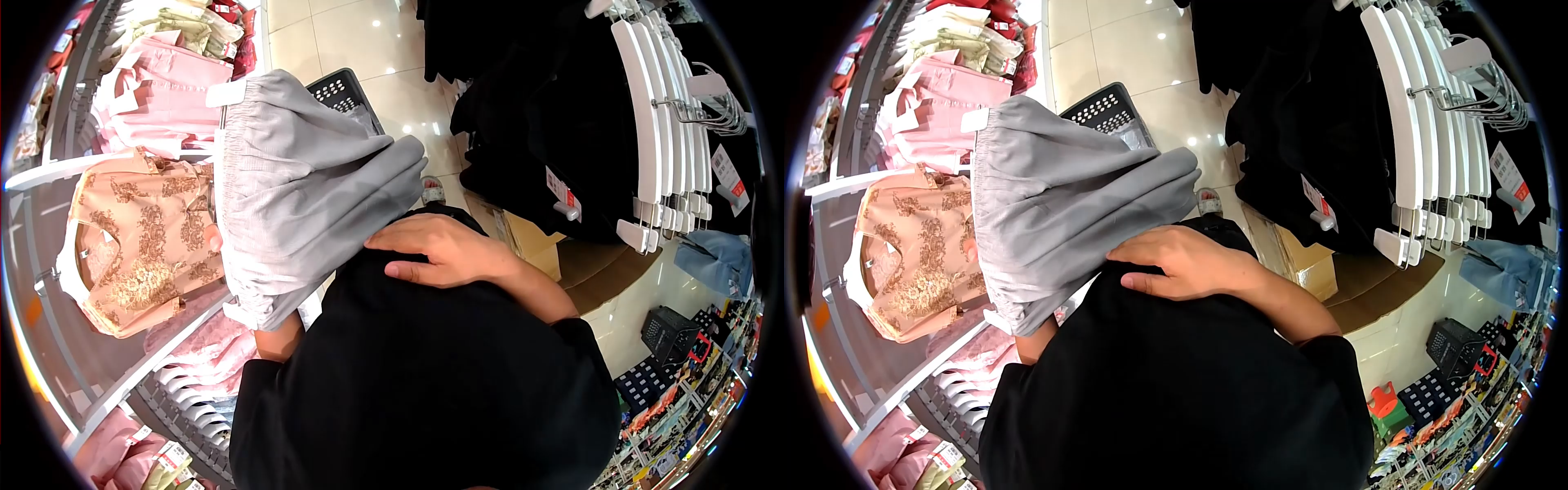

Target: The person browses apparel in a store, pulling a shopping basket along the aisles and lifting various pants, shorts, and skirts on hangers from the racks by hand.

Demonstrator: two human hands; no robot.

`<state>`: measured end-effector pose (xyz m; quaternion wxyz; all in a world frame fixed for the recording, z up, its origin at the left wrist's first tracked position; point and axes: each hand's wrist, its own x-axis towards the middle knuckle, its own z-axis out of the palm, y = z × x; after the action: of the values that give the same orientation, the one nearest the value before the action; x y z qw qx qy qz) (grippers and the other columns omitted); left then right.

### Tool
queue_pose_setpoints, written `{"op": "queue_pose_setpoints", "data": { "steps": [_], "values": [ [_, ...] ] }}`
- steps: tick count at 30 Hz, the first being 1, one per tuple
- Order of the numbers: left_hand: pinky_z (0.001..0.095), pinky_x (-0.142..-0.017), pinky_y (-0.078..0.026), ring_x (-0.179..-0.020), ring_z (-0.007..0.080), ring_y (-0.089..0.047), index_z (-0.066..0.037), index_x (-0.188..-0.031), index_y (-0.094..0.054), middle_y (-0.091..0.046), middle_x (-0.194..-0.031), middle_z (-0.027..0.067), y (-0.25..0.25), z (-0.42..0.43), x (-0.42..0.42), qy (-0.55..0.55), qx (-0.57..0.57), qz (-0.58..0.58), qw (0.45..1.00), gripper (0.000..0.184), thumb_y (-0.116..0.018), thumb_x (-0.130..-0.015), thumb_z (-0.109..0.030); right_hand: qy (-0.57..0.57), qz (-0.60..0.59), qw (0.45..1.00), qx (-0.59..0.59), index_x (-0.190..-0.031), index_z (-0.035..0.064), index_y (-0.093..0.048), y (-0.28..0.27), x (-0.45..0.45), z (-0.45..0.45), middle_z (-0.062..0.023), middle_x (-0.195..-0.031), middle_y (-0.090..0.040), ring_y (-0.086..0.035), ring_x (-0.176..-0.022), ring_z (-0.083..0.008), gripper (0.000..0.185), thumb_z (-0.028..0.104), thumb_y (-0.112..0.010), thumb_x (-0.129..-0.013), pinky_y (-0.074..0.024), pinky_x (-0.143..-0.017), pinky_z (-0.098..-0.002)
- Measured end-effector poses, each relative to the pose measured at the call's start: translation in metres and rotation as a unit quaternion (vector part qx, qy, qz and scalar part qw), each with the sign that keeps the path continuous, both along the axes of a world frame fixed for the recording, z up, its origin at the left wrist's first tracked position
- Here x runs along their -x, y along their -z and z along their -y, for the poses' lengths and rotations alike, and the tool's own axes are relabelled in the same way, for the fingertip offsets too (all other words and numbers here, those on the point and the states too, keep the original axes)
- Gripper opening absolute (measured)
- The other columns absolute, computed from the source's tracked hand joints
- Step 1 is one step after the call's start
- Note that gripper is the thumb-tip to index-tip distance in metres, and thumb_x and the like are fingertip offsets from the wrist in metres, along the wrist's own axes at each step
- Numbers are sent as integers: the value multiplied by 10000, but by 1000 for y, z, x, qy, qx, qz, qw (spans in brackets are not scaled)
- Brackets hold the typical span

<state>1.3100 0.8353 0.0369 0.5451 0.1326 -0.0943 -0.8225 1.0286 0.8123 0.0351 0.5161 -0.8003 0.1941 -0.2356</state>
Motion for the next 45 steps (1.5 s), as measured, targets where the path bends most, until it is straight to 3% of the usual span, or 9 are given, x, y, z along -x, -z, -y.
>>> {"op": "queue_pose_setpoints", "data": {
  "steps": [23,27,32,35,38,40,41,43,45],
  "values": [
    [379,-972,-460,-1117,371,-563,171,-1272,-445,-573,-1189,285,-4,4,4,0,-29,60,998,797,-582,-544,-123,20,7,1000,-9,-1147,-10,-627,3,1,9,-152,-1139,-654,-619,-1051,-323,336,221,-624,-903,-489,-900,-382],
    [374,-969,-461,-1118,369,-563,173,-1269,-448,-574,-1189,284,-6,-6,5,-9,-76,147,986,797,-583,-540,-119,225,46,970,-78,-1123,-2,-644,6,13,19,-116,-1057,-674,-635,-970,-204,276,188,-584,-932,-482,-846,-305],
    [369,-965,-463,-1118,367,-563,176,-1264,-452,-575,-1188,283,-12,-6,8,67,-176,329,925,796,-583,-535,-115,318,172,924,-123,-1324,-30,-475,11,24,34,-139,-1315,-530,-489,-1227,-214,498,260,-588,-935,-367,-1029,-340],
    [329,-941,-460,-1052,347,-608,201,-1108,-567,-620,-1112,281,-61,13,54,118,-198,234,944,634,-586,-516,-26,335,214,907,-137,-1394,-34,-395,11,26,41,-168,-1405,-444,-420,-1309,-243,593,285,-591,-934,-312,-1089,-371],
    [364,-947,-461,-1019,357,-625,139,-926,-669,-642,-1047,288,-28,0,46,96,-123,322,934,393,-615,-547,55,336,233,899,-156,-1401,-33,-387,9,27,43,-156,-1358,-495,-460,-1265,-226,620,291,-613,-923,-327,-1074,-363],
    [410,-923,-475,-1018,372,-633,76,-770,-689,-634,-1048,317,-52,0,54,57,88,400,911,178,-681,-594,95,282,153,922,-217,-1409,-38,-376,4,36,41,-165,-1261,-574,-543,-1161,-217,660,325,-613,-911,-388,-1017,-351],
    [410,-923,-475,-1018,372,-633,76,-770,-689,-634,-1048,317,-45,0,53,58,87,399,911,178,-681,-594,95,270,130,935,-191,-1331,-46,-481,8,42,42,-130,-1132,-638,-592,-1050,-183,579,255,-670,-875,-435,-943,-320],
    [412,-951,-462,-1083,398,-608,65,-864,-665,-605,-1091,351,-30,4,53,47,268,339,901,227,-670,-640,101,230,105,935,-249,-1214,-53,-579,2,58,39,-113,-1043,-665,-623,-961,-178,479,211,-715,-840,-469,-870,-309],
    [481,-871,-482,-1020,419,-622,54,-821,-630,-610,-1025,361,-32,0,61,40,218,397,890,161,-655,-669,102,158,162,931,-287,-982,-35,-680,3,75,36,-70,-907,-687,-632,-817,-125,331,179,-805,-763,-495,-741,-264]
  ]
}}
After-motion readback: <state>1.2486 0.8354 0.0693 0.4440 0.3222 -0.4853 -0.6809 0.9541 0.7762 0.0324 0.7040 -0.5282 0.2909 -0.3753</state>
